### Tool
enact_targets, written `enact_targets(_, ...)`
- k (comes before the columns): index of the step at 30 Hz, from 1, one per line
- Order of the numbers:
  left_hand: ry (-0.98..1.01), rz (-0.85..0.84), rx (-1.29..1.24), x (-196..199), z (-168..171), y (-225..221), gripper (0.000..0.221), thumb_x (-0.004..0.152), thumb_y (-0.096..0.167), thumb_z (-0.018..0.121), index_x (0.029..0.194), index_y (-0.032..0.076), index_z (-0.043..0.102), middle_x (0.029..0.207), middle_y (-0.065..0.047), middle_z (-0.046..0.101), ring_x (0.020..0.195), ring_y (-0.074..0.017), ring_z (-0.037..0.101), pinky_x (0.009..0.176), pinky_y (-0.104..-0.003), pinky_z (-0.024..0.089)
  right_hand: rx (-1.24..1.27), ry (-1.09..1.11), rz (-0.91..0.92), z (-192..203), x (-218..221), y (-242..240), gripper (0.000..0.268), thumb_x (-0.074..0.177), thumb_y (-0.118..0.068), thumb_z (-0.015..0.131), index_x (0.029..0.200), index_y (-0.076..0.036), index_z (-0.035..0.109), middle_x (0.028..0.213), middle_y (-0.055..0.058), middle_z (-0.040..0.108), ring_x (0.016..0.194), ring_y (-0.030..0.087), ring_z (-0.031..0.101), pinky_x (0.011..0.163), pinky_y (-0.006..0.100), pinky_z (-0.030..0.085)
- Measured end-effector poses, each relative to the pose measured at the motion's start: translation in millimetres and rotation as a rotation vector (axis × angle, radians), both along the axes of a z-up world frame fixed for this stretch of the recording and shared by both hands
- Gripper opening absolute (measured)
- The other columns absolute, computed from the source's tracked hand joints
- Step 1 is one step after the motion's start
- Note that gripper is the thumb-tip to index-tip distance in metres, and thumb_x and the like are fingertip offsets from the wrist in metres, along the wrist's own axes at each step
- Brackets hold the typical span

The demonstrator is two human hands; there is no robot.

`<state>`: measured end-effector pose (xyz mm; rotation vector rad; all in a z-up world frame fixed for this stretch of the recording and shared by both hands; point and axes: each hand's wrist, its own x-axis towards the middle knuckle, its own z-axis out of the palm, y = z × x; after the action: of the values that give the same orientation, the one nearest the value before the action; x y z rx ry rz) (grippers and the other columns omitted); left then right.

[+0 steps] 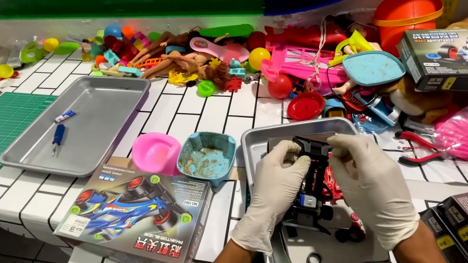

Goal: Assembling a mini 4WD toy car by fitting together the chassis, motor, gears, and other mechanical parts.

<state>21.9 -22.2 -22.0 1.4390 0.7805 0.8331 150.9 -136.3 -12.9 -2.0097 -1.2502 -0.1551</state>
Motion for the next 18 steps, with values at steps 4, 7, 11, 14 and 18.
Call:
enact_targets(4,-0.067,0.013,-0.036,0,4,-2,0.016,0.086,0.011,0.072,0.101,0.012,0.072,0.083,0.0,0.066,0.073,-0.0057,0.061,0.068,-0.025,0.056,0.137,0.271,-0.016,21,-9,1,0.055,0.086,-0.014,0.081,0.137,-0.022,0.061,0.108,0.003,0.066,0.099,0.017,0.067,0.087,0.031,0.056)
enact_targets(7,-0.142,-0.009,-0.07,4,-3,-3,0.015,0.087,0.009,0.072,0.102,0.011,0.072,0.083,0.001,0.065,0.072,-0.0045,0.06,0.067,-0.022,0.055,0.11,0.601,0.003,30,-15,3,0.076,0.083,-0.015,0.082,0.151,-0.016,0.05,0.112,0.011,0.067,0.101,0.022,0.067,0.093,0.038,0.054)
enact_targets(11,-0.173,-0.064,-0.056,4,-1,-9,0.017,0.088,0.011,0.075,0.104,0.01,0.071,0.086,0.001,0.064,0.078,-0.0051,0.057,0.073,-0.025,0.054,0.155,0.885,0.036,58,-40,3,0.073,0.081,-0.011,0.084,0.149,-0.015,0.056,0.11,0.012,0.067,0.099,0.018,0.063,0.093,0.036,0.053)
enact_targets(14,-0.161,-0.086,-0.03,6,-4,-7,0.018,0.088,0.012,0.077,0.105,0.011,0.071,0.086,0.001,0.066,0.078,-0.0054,0.058,0.074,-0.025,0.054,0.162,0.944,0.039,66,-43,3,0.067,0.08,-0.008,0.083,0.143,-0.014,0.062,0.11,0.012,0.068,0.1,0.017,0.062,0.094,0.034,0.052)
enact_targets(18,-0.174,-0.112,-0.009,8,-11,-4,0.017,0.088,0.012,0.077,0.104,0.012,0.072,0.084,0.002,0.068,0.079,-0.0055,0.058,0.075,-0.025,0.053,0.181,1.033,0.055,72,-47,2,0.064,0.081,-0.004,0.08,0.142,-0.012,0.064,0.112,0.017,0.068,0.102,0.02,0.059,0.095,0.035,0.05)
